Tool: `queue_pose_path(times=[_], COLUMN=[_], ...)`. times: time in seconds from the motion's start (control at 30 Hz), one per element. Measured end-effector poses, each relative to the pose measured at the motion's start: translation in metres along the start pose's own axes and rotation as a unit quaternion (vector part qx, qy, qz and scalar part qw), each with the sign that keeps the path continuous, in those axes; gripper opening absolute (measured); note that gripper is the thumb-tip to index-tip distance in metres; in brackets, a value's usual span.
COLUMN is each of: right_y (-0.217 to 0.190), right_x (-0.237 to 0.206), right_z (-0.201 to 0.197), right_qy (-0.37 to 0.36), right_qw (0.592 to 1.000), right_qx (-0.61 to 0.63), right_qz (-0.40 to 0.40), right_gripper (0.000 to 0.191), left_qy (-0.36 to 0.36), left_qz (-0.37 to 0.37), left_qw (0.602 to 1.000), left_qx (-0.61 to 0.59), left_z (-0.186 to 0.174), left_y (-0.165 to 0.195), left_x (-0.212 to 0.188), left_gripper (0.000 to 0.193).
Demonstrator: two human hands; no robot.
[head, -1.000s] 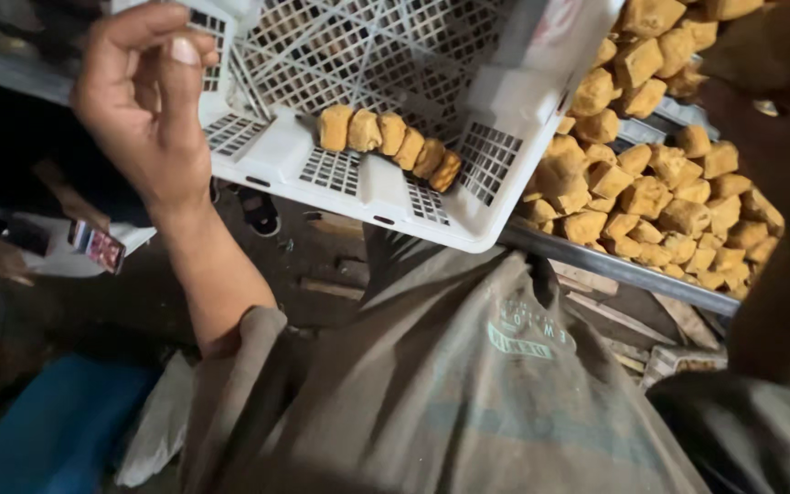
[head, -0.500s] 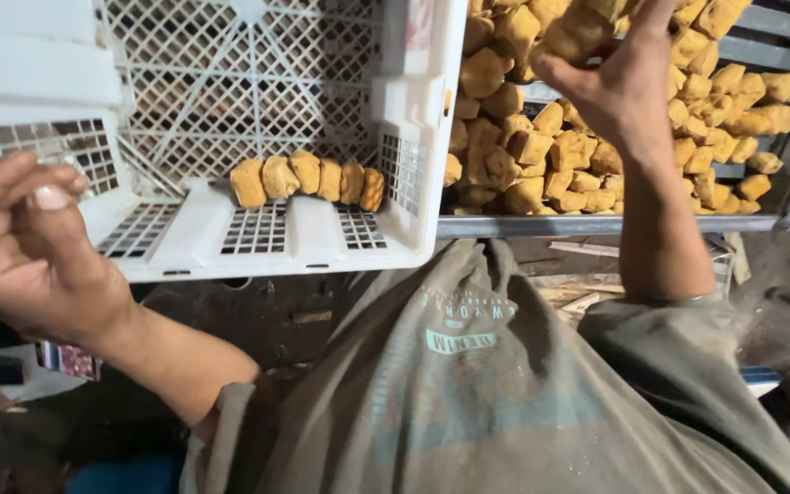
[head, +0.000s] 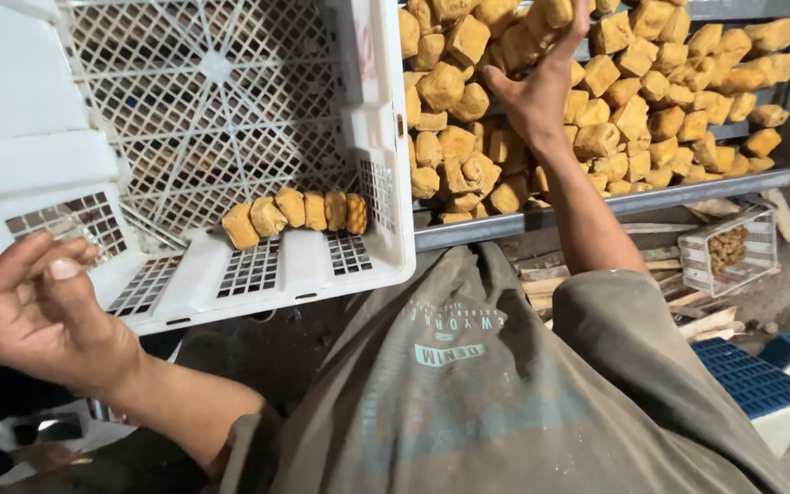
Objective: The person picks up yellow fermented tofu cakes one at a time from slatted metal drying racks and places them into a white plastic crate, arranging them in neat rows. They work across several racks, filling the crate with the cakes by hand.
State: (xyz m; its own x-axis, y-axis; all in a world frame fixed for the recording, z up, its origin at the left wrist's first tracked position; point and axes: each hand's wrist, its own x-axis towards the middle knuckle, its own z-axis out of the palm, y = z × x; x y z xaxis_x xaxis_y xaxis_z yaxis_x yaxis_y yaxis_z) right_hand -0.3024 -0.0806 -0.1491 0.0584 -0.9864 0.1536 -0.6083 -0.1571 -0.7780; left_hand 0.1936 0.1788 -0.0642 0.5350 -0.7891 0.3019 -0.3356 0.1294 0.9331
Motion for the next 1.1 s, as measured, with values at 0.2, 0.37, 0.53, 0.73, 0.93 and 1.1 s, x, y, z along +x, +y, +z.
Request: queue_pose_path(times=[0.2,0.37,0.53,0.73,0.93,1.1], right_y=[-0.065,-0.152,-0.258,-0.314,-0.307,-0.283], right_x=[0.005,0.020,0.005,-0.015,-0.053,-0.074], right_z=[-0.052,-0.049,0.011,0.131,0.234,0.255], right_qy=[-0.041,-0.102,-0.377,-0.486,-0.488,-0.470], right_qw=[0.994,0.955,0.894,0.802,0.806,0.798], right_qx=[0.020,-0.068,0.235,0.105,0.001,-0.047], right_qz=[-0.104,-0.270,-0.056,-0.332,-0.336,-0.375], right_gripper=[0.123,0.151,0.131,0.081,0.063,0.067], left_qy=[0.025,0.029,0.048,0.109,0.191,0.193], left_qz=[-0.022,-0.022,-0.025,0.021,0.055,0.074], left_qw=[0.999,0.999,0.998,0.986,0.971,0.967], left_qx=[-0.017,-0.008,-0.038,-0.123,-0.135,-0.146], left_z=[0.002,0.012,0.006,0.010,0.014,0.017], left_y=[0.009,0.015,0.010,-0.001,0.001,-0.003], left_x=[0.002,0.010,0.011,0.010,0.009,0.010], left_gripper=[0.022,0.027,0.021,0.012,0.012,0.010])
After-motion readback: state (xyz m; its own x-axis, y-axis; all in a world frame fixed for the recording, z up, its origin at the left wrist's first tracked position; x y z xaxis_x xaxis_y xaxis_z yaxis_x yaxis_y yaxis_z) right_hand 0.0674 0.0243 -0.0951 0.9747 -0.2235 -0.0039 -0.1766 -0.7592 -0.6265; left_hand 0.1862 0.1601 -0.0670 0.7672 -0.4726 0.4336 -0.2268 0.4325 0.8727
